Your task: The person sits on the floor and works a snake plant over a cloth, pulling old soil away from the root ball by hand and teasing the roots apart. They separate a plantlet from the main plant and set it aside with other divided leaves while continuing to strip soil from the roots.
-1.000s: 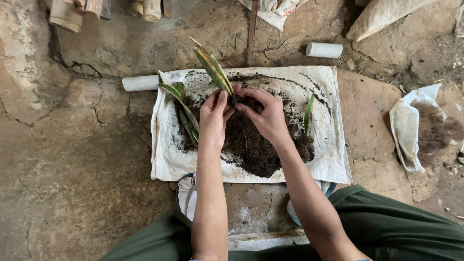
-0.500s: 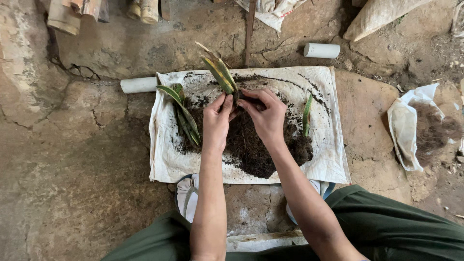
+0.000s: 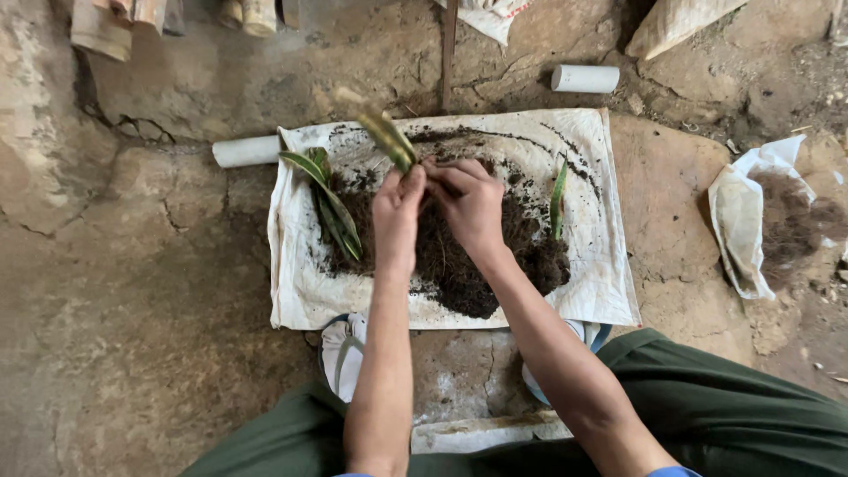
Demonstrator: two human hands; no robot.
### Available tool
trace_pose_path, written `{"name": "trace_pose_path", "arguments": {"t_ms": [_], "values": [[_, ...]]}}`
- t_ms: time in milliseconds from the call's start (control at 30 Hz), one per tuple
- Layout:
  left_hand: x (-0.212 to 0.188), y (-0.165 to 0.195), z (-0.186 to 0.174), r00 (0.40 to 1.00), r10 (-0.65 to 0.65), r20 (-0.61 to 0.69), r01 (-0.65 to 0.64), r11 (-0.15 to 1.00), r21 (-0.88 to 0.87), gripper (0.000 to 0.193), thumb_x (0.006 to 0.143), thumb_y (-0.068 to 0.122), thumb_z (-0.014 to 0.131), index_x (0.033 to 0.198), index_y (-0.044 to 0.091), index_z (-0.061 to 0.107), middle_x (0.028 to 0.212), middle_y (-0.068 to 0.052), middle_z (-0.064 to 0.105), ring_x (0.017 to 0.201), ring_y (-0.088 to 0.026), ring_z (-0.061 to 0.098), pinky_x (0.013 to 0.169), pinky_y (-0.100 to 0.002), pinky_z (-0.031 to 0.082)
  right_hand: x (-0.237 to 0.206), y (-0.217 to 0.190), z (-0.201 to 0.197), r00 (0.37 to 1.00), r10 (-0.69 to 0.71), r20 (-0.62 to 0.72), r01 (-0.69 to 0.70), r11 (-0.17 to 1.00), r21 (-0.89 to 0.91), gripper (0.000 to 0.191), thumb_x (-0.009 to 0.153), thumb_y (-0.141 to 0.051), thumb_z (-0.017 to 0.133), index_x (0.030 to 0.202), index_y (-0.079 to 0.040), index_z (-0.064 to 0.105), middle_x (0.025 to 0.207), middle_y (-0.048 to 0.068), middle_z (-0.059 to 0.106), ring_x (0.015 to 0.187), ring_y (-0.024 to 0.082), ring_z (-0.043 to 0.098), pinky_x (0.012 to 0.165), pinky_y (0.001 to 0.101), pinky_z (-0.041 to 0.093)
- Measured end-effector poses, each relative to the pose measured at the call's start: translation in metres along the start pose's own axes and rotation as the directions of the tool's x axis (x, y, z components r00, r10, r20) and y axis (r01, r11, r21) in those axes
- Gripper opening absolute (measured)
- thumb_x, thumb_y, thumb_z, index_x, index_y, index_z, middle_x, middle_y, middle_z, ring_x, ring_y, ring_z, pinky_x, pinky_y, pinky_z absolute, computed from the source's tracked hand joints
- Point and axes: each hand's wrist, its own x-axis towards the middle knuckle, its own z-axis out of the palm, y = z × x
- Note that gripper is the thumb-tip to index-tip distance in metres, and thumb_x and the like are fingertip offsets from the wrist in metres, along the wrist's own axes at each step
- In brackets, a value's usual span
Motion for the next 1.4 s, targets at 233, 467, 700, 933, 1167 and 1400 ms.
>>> {"name": "trace_pose_path", "arguments": {"t_ms": [233,467,700,933,1167,1400], "values": [[0.01,-0.006,-0.006,0.974,0.085,-0.211,-0.103,0.992,-0.075,0.063,0.096,0.041,0.069,0.143,0.009,0.044,0.108,-0.004,0.058,0.101,-0.015,0.057,0.09,-0.035,0.049,-0.021,-0.016,0.015,0.981,-0.165,0.101,0.166,0.986,0.003,0.06,0.086,0.009,0.064,0.143,-0.01,0.059,0.124,0.015,0.074,0.12,0.032,0.066,0.1,0.0427,0.058],[0.021,-0.012,-0.039,0.978,0.144,-0.15,-0.183,0.941,-0.286,0.037,0.107,0.041,0.059,0.12,0.007,0.053,0.074,0.004,0.044,0.062,-0.008,0.044,0.056,-0.03,0.048,0.011,0.002,-0.032,0.924,0.359,0.129,-0.381,0.885,0.267,0.052,0.104,-0.001,0.056,0.154,-0.011,0.048,0.117,0.009,0.081,0.063,0.018,0.05,0.053,0.0314,0.038],[0.019,-0.001,-0.035,0.983,0.168,0.078,-0.112,0.875,-0.471,0.033,0.114,0.034,0.056,0.129,0.005,0.056,0.074,0.004,0.047,0.06,-0.007,0.046,0.056,-0.029,0.048,0.014,0.024,-0.041,0.956,0.266,0.125,-0.294,0.848,0.44,0.047,0.107,-0.007,0.062,0.153,-0.005,0.05,0.112,0.009,0.08,0.098,0.012,0.076,0.087,0.0298,0.064],[0.015,0.016,-0.039,0.979,-0.001,0.202,0.12,0.805,-0.581,0.052,0.103,0.016,0.049,0.152,0.011,0.036,0.099,-0.008,0.063,0.082,-0.017,0.061,0.081,-0.034,0.056,0.019,0.027,-0.047,0.96,0.237,0.149,-0.279,0.824,0.492,0.043,0.108,-0.013,0.063,0.149,-0.003,0.056,0.111,0.01,0.078,0.101,0.015,0.074,0.089,0.0325,0.062],[0.012,0.005,-0.038,0.94,0.241,0.24,-0.103,0.874,-0.475,0.044,0.12,0.023,0.049,0.16,0.004,0.046,0.089,-0.003,0.057,0.071,-0.011,0.053,0.07,-0.029,0.051,0.018,0.017,-0.05,0.962,0.207,0.179,-0.272,0.808,0.523,0.034,0.107,-0.012,0.065,0.14,-0.001,0.065,0.109,0.011,0.078,0.1,0.017,0.076,0.097,0.0339,0.062],[0.012,0.015,-0.035,0.951,0.102,0.291,0.119,0.749,-0.652,0.05,0.108,0.011,0.041,0.158,0.009,0.035,0.123,-0.013,0.065,0.105,-0.023,0.065,0.096,-0.039,0.057,0.017,0.015,-0.047,0.95,0.209,0.231,-0.293,0.849,0.439,0.03,0.102,-0.021,0.068,0.127,-0.005,0.071,0.116,0.009,0.077,0.097,0.016,0.075,0.092,0.0348,0.064]]}}
